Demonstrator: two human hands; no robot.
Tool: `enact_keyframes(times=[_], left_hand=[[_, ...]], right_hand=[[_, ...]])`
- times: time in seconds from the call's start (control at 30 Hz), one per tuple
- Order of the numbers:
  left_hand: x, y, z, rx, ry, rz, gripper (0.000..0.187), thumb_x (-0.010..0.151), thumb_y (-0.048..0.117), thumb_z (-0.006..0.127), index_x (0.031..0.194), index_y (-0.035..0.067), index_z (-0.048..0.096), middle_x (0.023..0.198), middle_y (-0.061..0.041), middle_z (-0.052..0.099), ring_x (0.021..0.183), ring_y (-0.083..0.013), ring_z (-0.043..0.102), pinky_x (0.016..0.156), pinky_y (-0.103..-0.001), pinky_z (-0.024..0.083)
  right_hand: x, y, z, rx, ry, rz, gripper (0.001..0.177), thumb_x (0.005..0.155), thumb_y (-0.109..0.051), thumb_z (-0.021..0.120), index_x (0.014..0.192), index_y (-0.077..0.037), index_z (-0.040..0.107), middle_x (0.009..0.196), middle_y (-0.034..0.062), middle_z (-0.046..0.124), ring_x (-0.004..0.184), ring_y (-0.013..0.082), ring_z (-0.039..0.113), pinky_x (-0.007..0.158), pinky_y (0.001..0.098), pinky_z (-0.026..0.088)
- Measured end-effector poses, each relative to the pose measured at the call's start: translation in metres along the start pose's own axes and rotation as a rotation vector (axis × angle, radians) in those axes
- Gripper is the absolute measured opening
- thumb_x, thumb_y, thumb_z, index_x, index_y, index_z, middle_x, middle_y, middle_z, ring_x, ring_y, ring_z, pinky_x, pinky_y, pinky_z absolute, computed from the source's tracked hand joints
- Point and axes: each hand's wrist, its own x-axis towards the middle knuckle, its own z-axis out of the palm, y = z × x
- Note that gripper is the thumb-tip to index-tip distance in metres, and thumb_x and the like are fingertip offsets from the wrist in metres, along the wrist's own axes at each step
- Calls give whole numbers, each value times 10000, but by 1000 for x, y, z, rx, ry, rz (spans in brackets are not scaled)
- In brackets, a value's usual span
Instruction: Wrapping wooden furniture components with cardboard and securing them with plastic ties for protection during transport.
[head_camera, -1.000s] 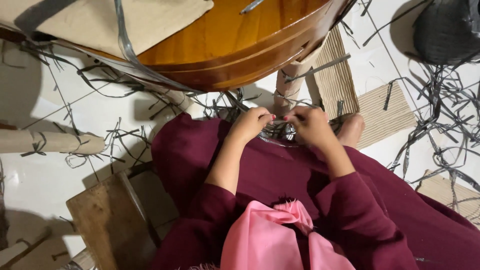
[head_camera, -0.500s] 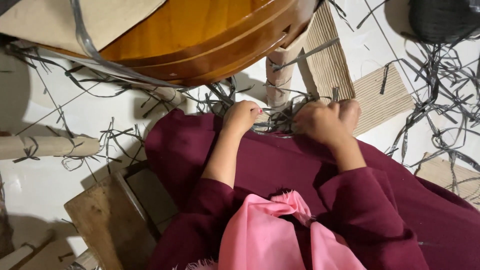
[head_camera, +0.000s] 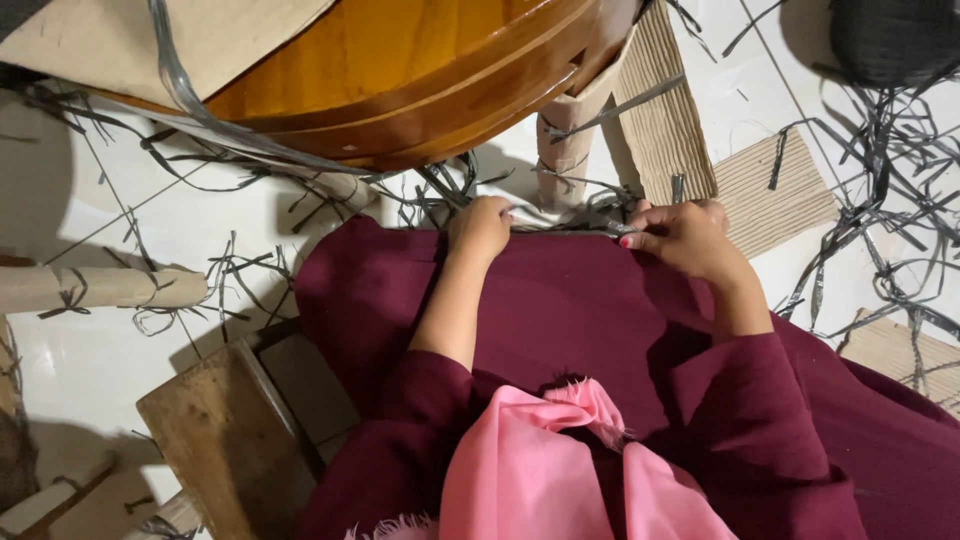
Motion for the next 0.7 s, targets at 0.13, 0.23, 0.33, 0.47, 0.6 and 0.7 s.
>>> enact_keyframes(times=[0.13,0.23,0.33,0.47,0.6,0.7], left_hand=[[-36,34,-15,-135,151,216,580,832,186,799,1346,34,576,1336,-265,549,1250,-495,576,1042,-622,484],[-48,46,-5,-248,245,439,512,794,42,813,1261,78,605,1281,-204,513,1255,-502,532,1048,-616,451],[-51,57,17,-307,321,689,313,851,171,812,1123,172,657,1167,-54,558,1196,-347,599,1049,-456,477],[-64,92,40,-353,284,644,137,982,133,647,1095,57,663,969,-105,711,1060,-326,701,955,-448,551],[-57,96,63,-532,442,404,209,1034,180,504,1003,104,696,695,-57,728,839,-223,746,857,-408,574],[-83,112,46,-390,514,343,173,1032,236,572,1017,161,727,633,-23,703,746,-209,743,774,-369,583]], right_hand=[[18,52,32,363,-1,-21,399,810,-100,857,1194,-116,751,977,113,753,973,225,676,920,404,519],[23,62,39,695,42,-42,454,827,23,798,1254,-88,691,890,15,690,875,132,643,857,298,534],[23,80,32,899,71,-68,458,863,30,747,1293,-103,661,769,-40,639,639,45,605,549,156,503],[15,93,17,1018,58,-100,375,952,22,652,1319,-54,628,816,114,727,641,120,669,504,193,482],[66,166,55,152,319,96,269,890,-443,777,1147,-491,717,1031,-117,754,1001,207,721,800,397,573],[38,116,9,422,406,-90,233,984,-206,699,1149,-359,758,1076,-6,738,1050,255,704,869,372,590]])
